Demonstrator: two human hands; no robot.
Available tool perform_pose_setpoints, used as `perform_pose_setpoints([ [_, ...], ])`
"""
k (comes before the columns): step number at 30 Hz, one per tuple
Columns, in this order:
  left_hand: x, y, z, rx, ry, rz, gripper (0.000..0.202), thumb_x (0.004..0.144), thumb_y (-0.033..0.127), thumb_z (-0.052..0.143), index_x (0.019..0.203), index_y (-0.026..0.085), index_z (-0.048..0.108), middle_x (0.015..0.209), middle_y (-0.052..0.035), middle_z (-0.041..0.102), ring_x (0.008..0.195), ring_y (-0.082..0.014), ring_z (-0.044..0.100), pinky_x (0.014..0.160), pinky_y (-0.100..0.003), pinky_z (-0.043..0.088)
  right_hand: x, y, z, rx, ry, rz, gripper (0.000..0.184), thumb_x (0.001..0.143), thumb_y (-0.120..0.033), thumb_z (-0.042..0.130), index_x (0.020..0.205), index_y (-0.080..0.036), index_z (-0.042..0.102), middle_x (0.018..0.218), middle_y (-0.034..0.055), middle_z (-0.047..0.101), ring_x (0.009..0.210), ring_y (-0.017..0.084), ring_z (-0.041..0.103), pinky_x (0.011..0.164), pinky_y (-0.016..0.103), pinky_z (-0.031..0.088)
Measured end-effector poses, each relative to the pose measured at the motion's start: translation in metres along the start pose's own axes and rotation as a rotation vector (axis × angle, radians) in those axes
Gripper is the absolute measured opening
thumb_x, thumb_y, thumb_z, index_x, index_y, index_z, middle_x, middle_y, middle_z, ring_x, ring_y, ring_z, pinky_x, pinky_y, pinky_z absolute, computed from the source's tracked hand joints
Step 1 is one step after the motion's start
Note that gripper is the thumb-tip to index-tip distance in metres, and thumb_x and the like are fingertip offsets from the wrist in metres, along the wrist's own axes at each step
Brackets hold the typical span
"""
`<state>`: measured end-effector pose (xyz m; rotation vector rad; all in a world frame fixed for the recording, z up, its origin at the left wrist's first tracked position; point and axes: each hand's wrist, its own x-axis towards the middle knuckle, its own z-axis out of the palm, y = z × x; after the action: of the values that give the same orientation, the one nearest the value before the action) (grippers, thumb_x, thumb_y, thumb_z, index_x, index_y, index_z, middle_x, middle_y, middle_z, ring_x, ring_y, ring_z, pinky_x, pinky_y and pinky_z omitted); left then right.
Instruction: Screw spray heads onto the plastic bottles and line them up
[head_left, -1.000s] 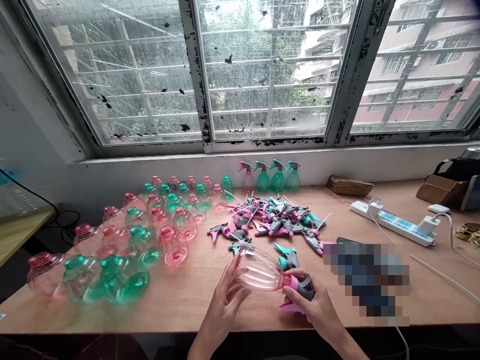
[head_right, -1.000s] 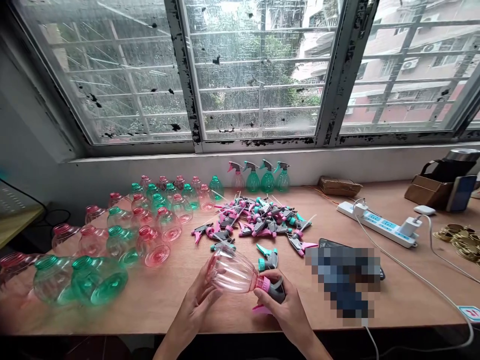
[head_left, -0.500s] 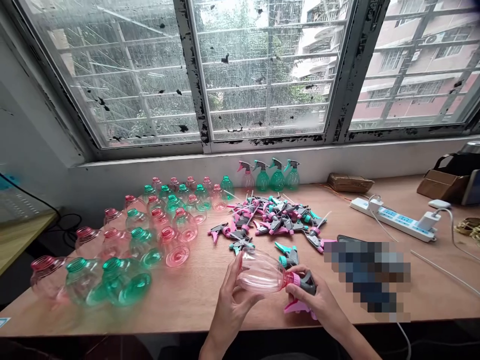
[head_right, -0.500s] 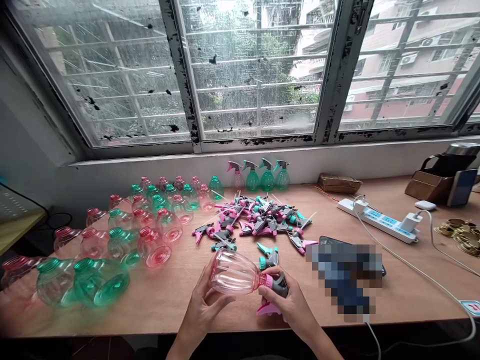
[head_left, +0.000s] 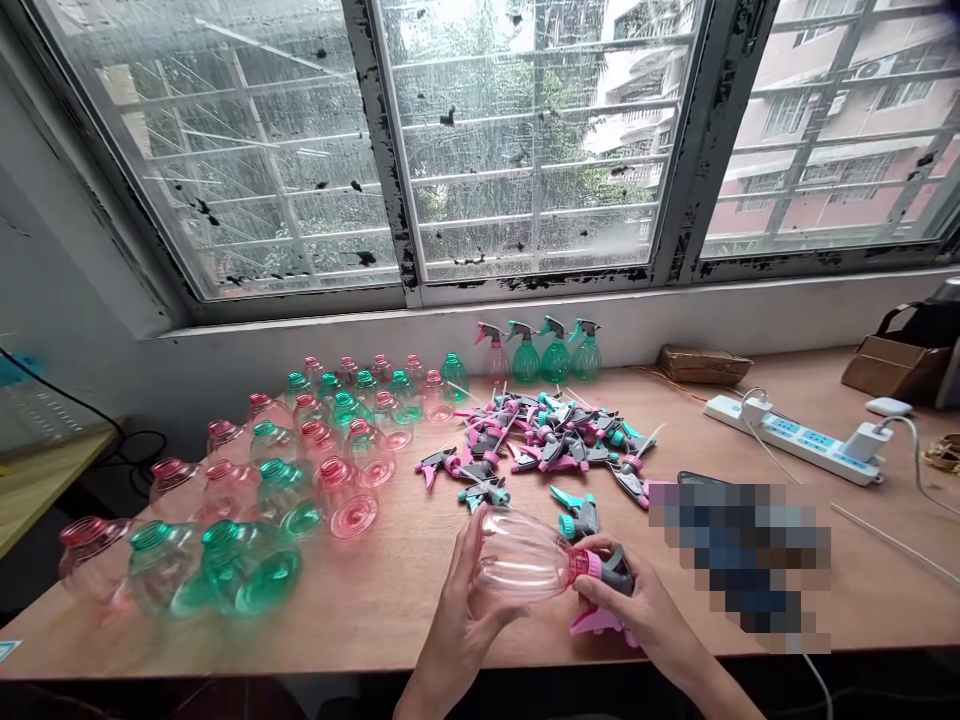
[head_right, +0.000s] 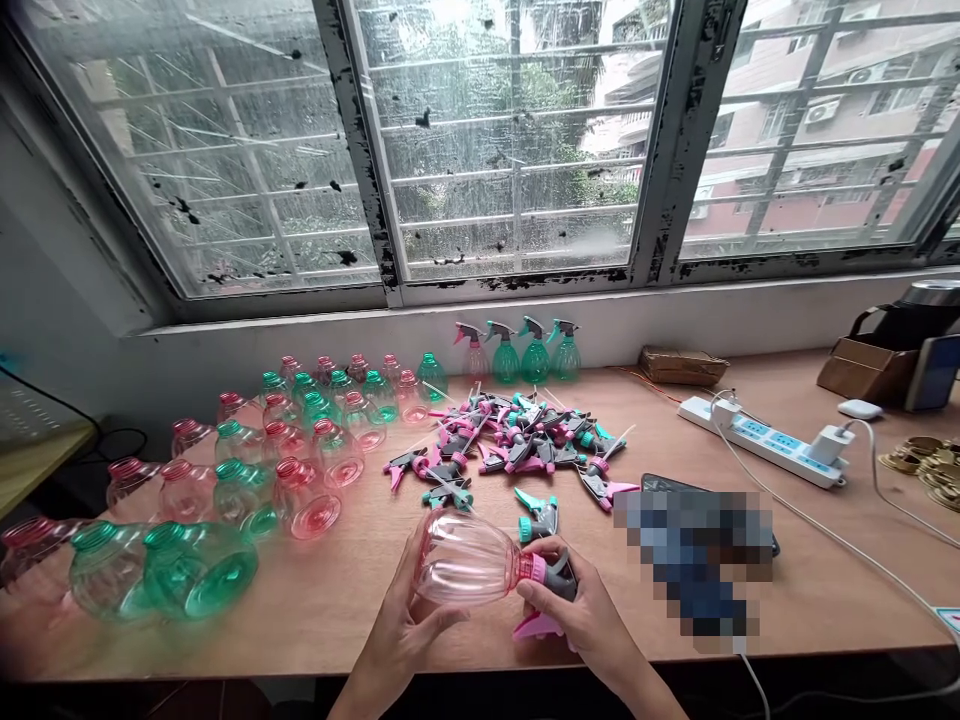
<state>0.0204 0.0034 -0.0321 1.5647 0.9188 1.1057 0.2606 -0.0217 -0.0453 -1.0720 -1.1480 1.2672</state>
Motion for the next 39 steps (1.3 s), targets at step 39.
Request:
perform_pose_setpoints([
  [39, -0.004, -0.011, -0.007, -0.167, -0.090, -0.023, 0.098, 0.088, 0.038, 0.078, 0.162, 0.039, 0.014, 0.173, -0.0065, 0.023, 0.155, -0.0384, 0.029, 0.127, -0.055, 0.027, -0.001, 0.003, -0.002, 0.001, -0.039, -0.004, 0.037, 0.077, -0.043, 0.087, 0.099, -0.021, 0.067, 0.077, -0.0041, 0.067, 0.060, 0.013, 0.063, 0.057, 0.023, 0.050],
])
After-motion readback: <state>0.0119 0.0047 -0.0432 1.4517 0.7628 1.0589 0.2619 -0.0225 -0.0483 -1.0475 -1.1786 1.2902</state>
